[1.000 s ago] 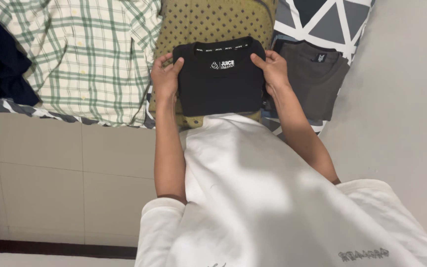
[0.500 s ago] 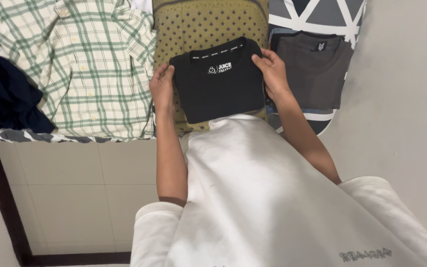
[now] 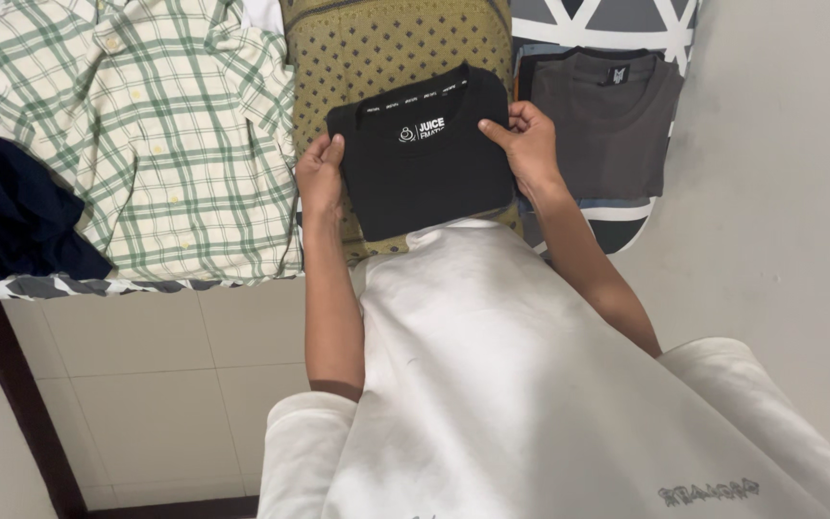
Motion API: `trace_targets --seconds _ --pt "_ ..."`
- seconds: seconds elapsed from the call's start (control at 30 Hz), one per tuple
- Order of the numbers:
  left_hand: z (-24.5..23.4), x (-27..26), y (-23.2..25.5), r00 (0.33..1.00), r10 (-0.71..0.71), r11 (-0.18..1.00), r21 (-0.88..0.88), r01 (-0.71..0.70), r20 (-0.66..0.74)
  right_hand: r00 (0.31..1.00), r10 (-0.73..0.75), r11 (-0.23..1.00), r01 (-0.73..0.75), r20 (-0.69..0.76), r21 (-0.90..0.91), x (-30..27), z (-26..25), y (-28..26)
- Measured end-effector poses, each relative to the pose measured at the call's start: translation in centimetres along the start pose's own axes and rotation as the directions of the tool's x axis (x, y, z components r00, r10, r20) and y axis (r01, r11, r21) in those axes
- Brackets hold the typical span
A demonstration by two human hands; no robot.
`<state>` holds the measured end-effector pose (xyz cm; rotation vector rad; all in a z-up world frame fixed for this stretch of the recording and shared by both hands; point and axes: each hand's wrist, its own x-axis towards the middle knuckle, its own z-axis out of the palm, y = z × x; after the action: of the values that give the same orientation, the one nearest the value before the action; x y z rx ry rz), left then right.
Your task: The person picks up a dark shirt from a bed and folds it into a small rectangular shape by hand.
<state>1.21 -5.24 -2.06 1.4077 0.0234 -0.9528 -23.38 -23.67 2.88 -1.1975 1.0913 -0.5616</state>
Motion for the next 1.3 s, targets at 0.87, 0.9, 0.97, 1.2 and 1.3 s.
trace_targets --seconds 0.87,0.9,0.97,1.2,1.3 --pt "3.2 -2.6 -0.7 0.695 0.705 0.215 0.891 -0.399 0.141 0.817 -0.456 0.395 0.541 0.353 -0.742 0.0 0.7 1.2" --pt "3.2 -2.9 -0.9 0.725 0.619 0.121 0.875 -0.469 0.303 0.818 -0.359 0.174 0.532 0.450 -0.828 -0.1 1.1 1.3" --pt "3.6 -3.1 -1.4 0.754 0.540 0.034 0.886 -0.462 0.373 0.839 -0.315 0.198 0.515 0.444 -0.834 -0.1 2.1 1.4" --pt "5.0 -0.6 1.3 0.927 0.231 0.056 0.947 -0.315 0.295 0.904 -0.202 0.281 0.422 0.376 -0.862 1.8 3.4 0.2" --pt "4.6 0.4 2.4 0.966 0.096 0.092 0.964 -0.250 0.242 0.919 -0.189 0.328 0.391 0.345 -0.860 2.9 3.2 -0.6"
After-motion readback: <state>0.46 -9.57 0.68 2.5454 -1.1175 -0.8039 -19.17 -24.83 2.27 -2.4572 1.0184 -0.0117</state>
